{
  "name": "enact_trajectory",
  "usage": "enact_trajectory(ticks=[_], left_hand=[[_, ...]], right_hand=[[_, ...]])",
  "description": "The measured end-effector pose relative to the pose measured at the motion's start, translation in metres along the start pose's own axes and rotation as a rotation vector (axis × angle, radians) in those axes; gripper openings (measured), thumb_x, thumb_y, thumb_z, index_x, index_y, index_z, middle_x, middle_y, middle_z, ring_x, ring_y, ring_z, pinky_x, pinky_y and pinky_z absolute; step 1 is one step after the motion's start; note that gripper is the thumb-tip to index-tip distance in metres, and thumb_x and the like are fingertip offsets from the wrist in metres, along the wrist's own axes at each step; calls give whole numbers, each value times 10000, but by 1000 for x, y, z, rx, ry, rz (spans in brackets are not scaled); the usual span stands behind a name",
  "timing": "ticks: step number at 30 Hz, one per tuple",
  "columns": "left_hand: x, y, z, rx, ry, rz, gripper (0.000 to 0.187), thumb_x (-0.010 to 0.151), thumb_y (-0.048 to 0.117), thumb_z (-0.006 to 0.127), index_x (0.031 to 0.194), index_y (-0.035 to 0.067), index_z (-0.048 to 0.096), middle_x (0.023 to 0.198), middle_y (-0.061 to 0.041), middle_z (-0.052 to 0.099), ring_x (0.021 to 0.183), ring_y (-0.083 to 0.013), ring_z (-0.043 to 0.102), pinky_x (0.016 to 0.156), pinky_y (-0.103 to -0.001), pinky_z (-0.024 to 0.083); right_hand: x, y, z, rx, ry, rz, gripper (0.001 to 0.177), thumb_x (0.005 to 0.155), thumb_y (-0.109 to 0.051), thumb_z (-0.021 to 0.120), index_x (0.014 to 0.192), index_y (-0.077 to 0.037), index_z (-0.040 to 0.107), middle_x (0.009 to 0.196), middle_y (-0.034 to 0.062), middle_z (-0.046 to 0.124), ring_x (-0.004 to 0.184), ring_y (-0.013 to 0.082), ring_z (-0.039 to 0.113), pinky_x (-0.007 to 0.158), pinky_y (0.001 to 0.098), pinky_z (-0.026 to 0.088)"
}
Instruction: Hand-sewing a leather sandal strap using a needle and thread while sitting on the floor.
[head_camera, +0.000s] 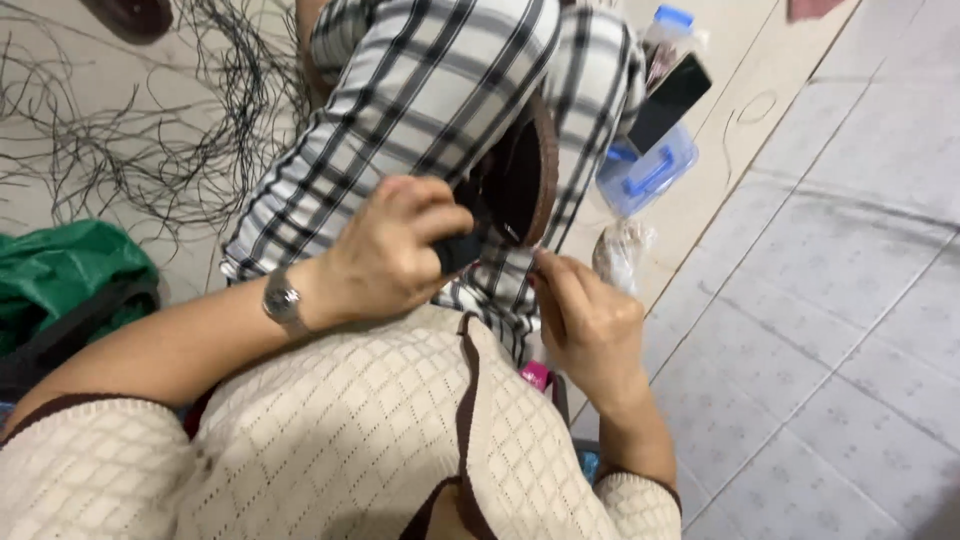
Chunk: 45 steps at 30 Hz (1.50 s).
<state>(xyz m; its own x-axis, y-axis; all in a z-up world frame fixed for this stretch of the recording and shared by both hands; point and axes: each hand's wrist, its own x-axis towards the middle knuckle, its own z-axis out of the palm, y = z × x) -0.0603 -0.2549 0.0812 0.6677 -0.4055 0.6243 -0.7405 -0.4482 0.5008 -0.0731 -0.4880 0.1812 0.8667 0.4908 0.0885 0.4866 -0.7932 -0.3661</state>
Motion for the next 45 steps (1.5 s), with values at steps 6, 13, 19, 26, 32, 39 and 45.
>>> enact_trajectory(ticks=[6,13,19,26,32,39,45], left_hand=[[19,3,-18,-1572,-289,-707,509,931,32,692,1416,111,557,1087,-45,755,871,-92,708,769,-189,600],[8,-8,3,31,-66,-96,373,878,256,788,579,91,638,1037,-61,675,903,-284,595,711,-401,426],[23,11,-25,-655,-127,-553,128,836,79,770,904,-21,733,1119,-164,700,1021,-380,694,810,-397,556],[51,5,-73,-505,-608,-791,112,835,46,771,876,-58,778,986,-260,723,920,-412,746,784,-393,610],[22,8,-35,-1399,-188,-804,250,927,32,706,1175,41,734,1170,-126,725,1133,-190,647,978,-379,524],[39,13,-30,-790,-227,-1102,176,869,46,752,1027,-27,778,896,-194,779,818,-273,774,705,-310,617],[41,2,-22,-992,-403,-1005,88,870,62,730,937,34,781,675,30,697,499,-23,478,417,-190,369]], right_hand=[[11,3,11,-254,-12,-49,120,966,-86,624,1084,-72,644,932,86,694,738,241,709,606,303,553],[11,3,10,-105,-39,-8,158,944,-82,646,1101,-80,638,891,50,677,734,215,716,602,293,556],[15,6,0,-93,-61,11,158,931,-96,678,1088,-92,659,888,49,693,741,221,724,617,293,560],[15,8,7,-22,-71,33,158,912,-67,693,1065,-87,661,850,50,682,730,233,721,624,299,561],[12,8,11,-91,-30,15,176,921,-123,649,1095,-149,647,799,3,645,694,192,710,607,278,561],[7,20,25,-23,-40,5,223,922,-90,644,1138,-149,634,798,-8,659,647,177,699,562,272,550],[-5,-10,-32,-360,-241,161,453,875,-92,636,1309,-218,621,891,-1,610,487,170,569,433,320,462]])
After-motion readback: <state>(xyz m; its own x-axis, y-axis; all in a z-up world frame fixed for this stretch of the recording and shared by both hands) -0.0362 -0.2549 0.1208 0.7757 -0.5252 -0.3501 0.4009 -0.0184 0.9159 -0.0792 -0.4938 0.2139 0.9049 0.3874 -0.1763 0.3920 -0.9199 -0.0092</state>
